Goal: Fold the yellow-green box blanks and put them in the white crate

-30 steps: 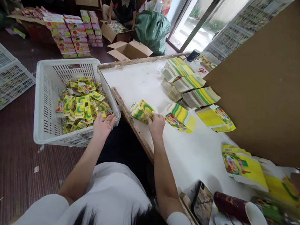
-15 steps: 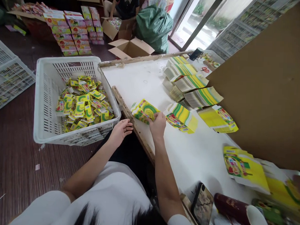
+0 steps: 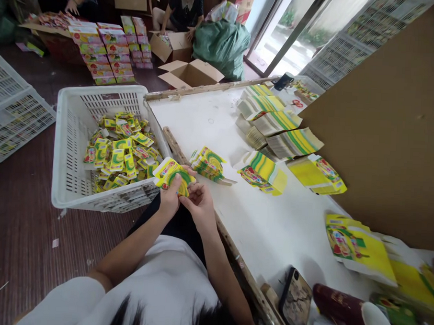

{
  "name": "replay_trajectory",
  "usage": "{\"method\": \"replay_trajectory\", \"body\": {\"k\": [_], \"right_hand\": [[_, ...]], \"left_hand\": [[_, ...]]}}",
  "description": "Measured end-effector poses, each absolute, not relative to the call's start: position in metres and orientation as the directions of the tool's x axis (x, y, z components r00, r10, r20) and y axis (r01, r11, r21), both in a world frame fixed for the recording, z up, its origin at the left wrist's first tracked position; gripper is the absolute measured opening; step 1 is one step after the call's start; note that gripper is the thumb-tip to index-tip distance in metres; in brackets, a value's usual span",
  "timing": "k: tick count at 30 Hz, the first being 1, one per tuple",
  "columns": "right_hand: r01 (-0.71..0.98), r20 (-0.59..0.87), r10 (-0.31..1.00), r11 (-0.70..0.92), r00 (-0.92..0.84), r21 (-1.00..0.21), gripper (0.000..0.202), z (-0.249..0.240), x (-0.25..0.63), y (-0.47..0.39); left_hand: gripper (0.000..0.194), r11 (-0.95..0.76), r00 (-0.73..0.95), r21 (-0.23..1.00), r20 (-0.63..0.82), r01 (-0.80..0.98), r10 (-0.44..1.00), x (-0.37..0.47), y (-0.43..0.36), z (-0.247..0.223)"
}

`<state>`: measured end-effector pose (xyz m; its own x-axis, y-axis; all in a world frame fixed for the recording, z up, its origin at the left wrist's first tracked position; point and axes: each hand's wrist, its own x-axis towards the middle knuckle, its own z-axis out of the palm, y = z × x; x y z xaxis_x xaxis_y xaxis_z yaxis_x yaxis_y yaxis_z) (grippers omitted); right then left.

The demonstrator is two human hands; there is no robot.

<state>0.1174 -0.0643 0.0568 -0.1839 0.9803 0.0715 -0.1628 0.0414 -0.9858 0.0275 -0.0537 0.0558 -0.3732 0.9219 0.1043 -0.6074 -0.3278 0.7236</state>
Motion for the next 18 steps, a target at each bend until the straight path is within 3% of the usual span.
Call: {"method": "replay_trajectory", "body": {"k": [3,5,7,9,13,18], "right_hand": [[-0.002,0.119,0.981,0.12,-0.157,-0.993,0.035,0.062,0.118,-0.071],[0.208,0.218,0.969,0.238,-0.114,-0.949,0.028,0.064,0.121,-0.074],[0.31,0.288,0.951,0.308,-0.111,-0.9,0.022,0.066,0.125,-0.075],[0.208,0.242,0.957,0.272,-0.158,-0.94,0.024,0.067,0.13,-0.074],[-0.087,0.051,0.944,0.024,-0.325,-0.996,0.042,0.068,0.135,-0.071],[-0.043,0.145,0.94,0.138,-0.308,-0.99,0.039,0.06,0.122,-0.079]], "left_hand": [[0.028,-0.336,-0.373,0.75,0.129,-0.569,0.919,0.027,-0.059,0.049],[0.029,-0.328,-0.355,0.772,0.142,-0.545,0.924,0.029,-0.062,0.044],[0.033,-0.32,-0.326,0.788,0.16,-0.526,0.932,0.031,-0.064,0.039],[0.035,-0.312,-0.293,0.798,0.178,-0.515,0.939,0.033,-0.065,0.035],[0.034,-0.309,-0.259,0.776,0.193,-0.55,0.946,0.032,-0.063,0.032],[0.042,-0.252,-0.307,0.587,0.007,-0.769,0.952,0.028,-0.055,0.043]]}}
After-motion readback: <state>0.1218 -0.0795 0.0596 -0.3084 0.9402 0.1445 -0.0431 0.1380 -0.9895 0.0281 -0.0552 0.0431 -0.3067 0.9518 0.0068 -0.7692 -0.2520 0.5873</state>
